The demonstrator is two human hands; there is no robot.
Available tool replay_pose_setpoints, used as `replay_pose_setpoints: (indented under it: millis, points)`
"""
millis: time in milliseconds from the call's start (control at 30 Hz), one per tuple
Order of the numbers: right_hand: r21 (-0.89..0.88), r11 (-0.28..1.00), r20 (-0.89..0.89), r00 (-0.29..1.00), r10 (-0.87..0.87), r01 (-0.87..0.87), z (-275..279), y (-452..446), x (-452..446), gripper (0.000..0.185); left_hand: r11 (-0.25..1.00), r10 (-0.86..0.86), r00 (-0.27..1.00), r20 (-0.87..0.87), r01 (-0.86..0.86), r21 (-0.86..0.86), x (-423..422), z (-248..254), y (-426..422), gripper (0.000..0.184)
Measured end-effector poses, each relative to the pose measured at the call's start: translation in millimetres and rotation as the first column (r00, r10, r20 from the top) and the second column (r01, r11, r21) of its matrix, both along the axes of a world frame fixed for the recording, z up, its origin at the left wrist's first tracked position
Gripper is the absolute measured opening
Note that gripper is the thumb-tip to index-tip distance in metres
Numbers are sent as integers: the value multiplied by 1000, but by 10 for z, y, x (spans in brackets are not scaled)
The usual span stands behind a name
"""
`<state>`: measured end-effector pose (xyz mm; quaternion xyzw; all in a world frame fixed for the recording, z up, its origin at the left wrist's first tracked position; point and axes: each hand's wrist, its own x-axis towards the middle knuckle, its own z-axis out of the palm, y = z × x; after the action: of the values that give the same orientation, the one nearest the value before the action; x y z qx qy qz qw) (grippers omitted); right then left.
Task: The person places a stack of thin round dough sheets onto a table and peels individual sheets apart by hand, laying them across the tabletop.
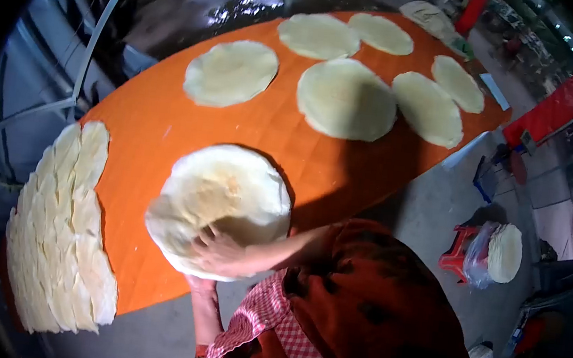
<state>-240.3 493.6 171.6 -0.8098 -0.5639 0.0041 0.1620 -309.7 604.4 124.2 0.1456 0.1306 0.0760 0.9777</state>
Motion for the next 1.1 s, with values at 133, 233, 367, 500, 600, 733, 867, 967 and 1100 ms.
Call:
replay_pose_setpoints:
  millis: [133,233,367,500,600,733,867,967,1100]
  points:
    - [-7,999,-81,996,40,-40,244,841,-208,33,986,161,970,-184,-150,73,-286,90,778,60]
    - [-43,986,-462,872,-165,164,305,1426,-491,51,968,237,954,-182,-214,134,-597,203,1254,57]
    - [-138,986,-469,871,-148,93,159,1971,-988,79,971,236,965,-115,-230,65,-1094,22,1893,56]
    - [-306,948,-399,893,-210,85,277,2093,-1057,87,985,174,975,-138,-173,23,-1240,110,1948,69]
    - [-288,958,-437,890,-132,0,406,2127,-1003,75,982,133,991,-29,-136,-133,-1374,66,2092,79]
    - [40,999,-441,897,4,15,132,2034,-972,53,984,66,998,16,-62,-164,-1457,119,2095,78]
    - [12,992,-536,838,-101,127,196,1997,-1015,46,1000,-20,996,-91,20,6,-1540,65,2066,58]
    - [-106,985,-673,719,-171,136,206,1965,-996,48,996,-39,976,-214,55,68,-1522,6,2097,51]
    - [-30,990,-820,562,-105,140,-64,1908,-900,44,991,-74,976,-204,94,93,-1557,9,2101,49]
